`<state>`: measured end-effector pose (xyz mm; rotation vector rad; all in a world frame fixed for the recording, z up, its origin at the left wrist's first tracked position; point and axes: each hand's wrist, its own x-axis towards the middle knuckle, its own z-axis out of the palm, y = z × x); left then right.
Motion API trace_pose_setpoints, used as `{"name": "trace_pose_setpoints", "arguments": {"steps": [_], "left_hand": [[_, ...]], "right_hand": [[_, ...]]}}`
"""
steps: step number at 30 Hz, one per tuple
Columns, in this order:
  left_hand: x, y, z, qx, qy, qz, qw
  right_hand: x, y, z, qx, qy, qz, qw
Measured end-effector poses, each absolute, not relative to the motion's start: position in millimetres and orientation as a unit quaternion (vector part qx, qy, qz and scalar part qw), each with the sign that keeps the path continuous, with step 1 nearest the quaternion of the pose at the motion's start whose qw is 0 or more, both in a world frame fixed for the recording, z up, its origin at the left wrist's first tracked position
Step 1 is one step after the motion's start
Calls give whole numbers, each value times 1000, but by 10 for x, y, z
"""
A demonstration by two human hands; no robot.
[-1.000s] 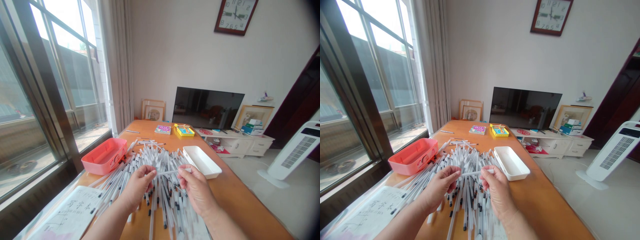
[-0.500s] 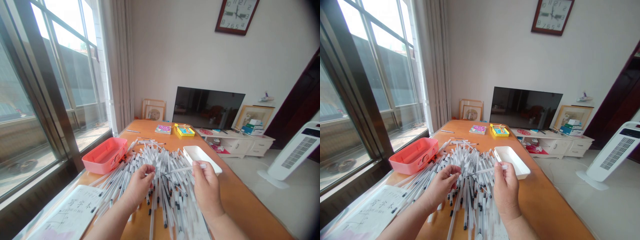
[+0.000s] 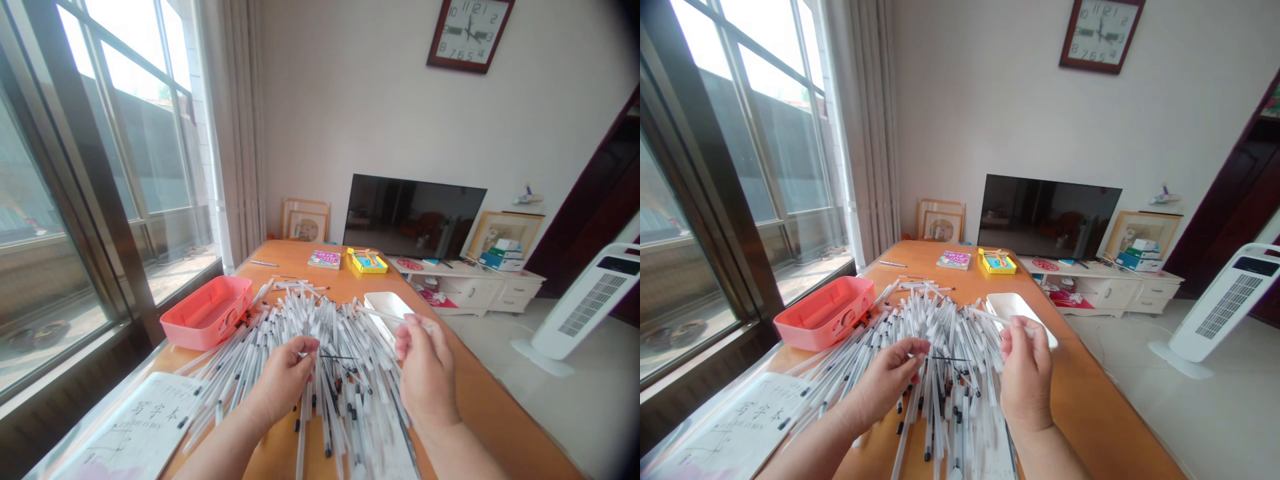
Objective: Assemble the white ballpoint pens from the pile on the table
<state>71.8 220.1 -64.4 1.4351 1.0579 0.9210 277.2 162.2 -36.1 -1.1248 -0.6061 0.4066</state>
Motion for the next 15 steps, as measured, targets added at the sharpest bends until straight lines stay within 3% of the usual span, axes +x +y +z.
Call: {"name": "trace_pose_setpoints", "arguments": {"steps": [5, 8, 15], "left_hand": [[788, 2041, -480, 551, 379, 374, 642], [808, 2005, -455, 480, 298, 412, 715], [754, 2106, -484, 392, 273, 472, 741]], "right_hand": [[2432, 1601, -462, -420, -279, 460, 731], [2269, 1551, -516, -371, -272, 560, 689], [2215, 1512, -559, -409, -267, 640, 593]]}}
